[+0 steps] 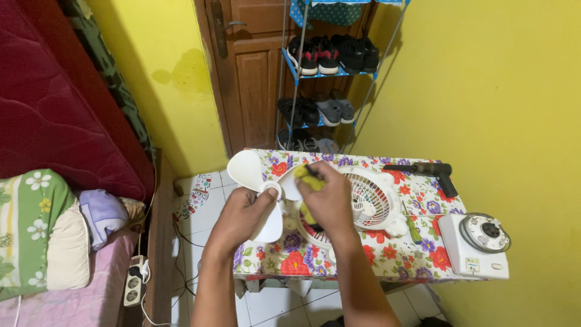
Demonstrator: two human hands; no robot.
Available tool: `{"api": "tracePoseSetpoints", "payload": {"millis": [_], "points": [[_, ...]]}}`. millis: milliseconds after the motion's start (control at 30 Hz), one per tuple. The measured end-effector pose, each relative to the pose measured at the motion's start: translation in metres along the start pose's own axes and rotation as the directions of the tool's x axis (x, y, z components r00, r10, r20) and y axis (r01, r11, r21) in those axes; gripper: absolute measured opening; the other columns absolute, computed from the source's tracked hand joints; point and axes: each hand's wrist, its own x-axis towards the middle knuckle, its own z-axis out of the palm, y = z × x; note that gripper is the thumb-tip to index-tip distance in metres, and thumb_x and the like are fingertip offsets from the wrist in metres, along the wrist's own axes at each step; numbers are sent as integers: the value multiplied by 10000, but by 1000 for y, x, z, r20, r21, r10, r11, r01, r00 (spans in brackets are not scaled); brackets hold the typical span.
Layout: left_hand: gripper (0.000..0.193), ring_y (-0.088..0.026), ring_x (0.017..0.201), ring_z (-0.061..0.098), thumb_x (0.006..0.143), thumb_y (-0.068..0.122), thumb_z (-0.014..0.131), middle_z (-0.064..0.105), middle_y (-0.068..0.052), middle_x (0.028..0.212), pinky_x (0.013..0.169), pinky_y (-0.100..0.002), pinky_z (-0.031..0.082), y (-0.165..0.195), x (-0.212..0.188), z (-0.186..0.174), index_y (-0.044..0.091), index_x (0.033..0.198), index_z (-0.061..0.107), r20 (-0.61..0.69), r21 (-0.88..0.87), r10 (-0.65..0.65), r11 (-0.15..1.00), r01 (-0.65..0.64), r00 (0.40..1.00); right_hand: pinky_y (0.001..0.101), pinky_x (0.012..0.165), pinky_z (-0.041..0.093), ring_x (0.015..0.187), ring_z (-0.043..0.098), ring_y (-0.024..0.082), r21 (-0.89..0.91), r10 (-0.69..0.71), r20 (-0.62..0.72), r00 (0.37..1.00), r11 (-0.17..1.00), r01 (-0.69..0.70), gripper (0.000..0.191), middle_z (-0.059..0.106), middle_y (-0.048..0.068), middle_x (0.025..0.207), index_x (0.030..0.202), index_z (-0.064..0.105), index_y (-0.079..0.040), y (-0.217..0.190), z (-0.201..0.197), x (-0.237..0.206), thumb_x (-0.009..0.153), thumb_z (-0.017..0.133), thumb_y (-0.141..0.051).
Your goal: The person unscrews the front grille of a small desk fan by hand, removes the grille and the fan blades from the motor housing, then wipes the blades with a cloth. The fan sits on a small table and a drill lies unused on the table.
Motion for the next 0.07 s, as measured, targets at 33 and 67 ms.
{"api": "tracePoseSetpoints", "payload": {"millis": [33,67], "points": [[343,-90,613,642,962,285,622,733,-48,760,557,-296,529,-1,1,1,-30,1025,739,1,3,17,1000,-17,1000,293,758,567,826,726,142,-6,-44,-68,997,999,43,218,765,76,890,988,709,-13,-1,0,0,814,802,-106],[344,-86,622,641,965,287,621,737,-45,769,567,-291,531,-3,1,1,-31,1026,738,3,3,34,999,-34,999,286,774,575,848,746,132,-17,-88,-136,987,996,87,225,772,65,910,992,692,-13,-3,1,0,817,797,-109]]}}
